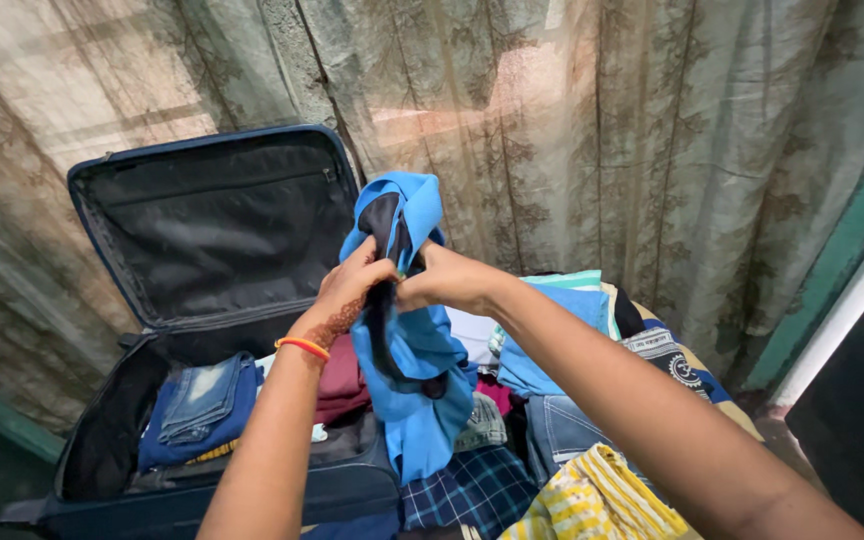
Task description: The person packs a suitcase by folding various clothes, including pants, jeans, and shirts, and placing them into the open luggage by hand.
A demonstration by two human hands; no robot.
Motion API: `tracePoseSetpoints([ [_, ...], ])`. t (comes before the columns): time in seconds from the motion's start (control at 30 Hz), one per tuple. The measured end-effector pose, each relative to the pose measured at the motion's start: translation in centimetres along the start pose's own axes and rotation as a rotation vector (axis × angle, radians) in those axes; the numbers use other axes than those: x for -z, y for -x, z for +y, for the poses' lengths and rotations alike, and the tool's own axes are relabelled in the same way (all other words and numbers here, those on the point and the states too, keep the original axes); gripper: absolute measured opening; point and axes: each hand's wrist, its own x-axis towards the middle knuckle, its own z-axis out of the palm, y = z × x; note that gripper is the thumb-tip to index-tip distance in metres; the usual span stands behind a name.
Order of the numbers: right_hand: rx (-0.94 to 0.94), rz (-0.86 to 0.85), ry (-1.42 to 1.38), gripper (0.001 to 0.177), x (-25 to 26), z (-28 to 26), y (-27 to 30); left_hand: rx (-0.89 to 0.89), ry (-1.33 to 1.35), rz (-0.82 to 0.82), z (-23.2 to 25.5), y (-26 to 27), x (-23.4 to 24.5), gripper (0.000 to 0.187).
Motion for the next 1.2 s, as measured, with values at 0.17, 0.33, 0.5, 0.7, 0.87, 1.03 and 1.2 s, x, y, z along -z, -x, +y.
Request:
tracePoseSetpoints([
  [0.17, 0.000, -0.220, -0.490, 0.037, 1.7, -1.7, -0.1, -0.376, 0.050, -0.017, -2.1, 1.0, 0.3, 0.073],
  [0.33, 0.053, -0.417, -0.641, 0.017, 1.5, -2.9, -0.1, -0.418, -0.325, 0.292, -1.7, 0.7, 0.1, 0.057],
  [0.5, 0.296, 0.147, 0.156, 0.038, 2.8, -1.1, -1.9, -0.422, 0.415, 0.261, -3.5, -2.3, 2.2, 0.040],
  [0.7, 0.384, 0.246, 0.015, 0.094, 0.7, 4.7, -0.5, 0.008, 0.724, 0.087, -2.1, -2.5, 4.4, 0.052],
  [0.87, 0.487, 0.094, 0.000, 0.058, 1.9, 3.6, -1.1, -0.732, -0.298, 0.095, 2.7, -0.1, 7.4, 0.037],
  [1.03, 0.524, 0.181, -0.036, 0.043, 3.7, 3.4, -3.7, -0.715, -0.879, 0.230, 7.2, 3.0, 9.9, 0.047],
  [1.2, 0.740, 0.426, 0.183, 0.024, 3.4, -0.5, -3.4, -0.762, -1.188, 0.088, 6.7, 2.7, 12.2, 0.058],
])
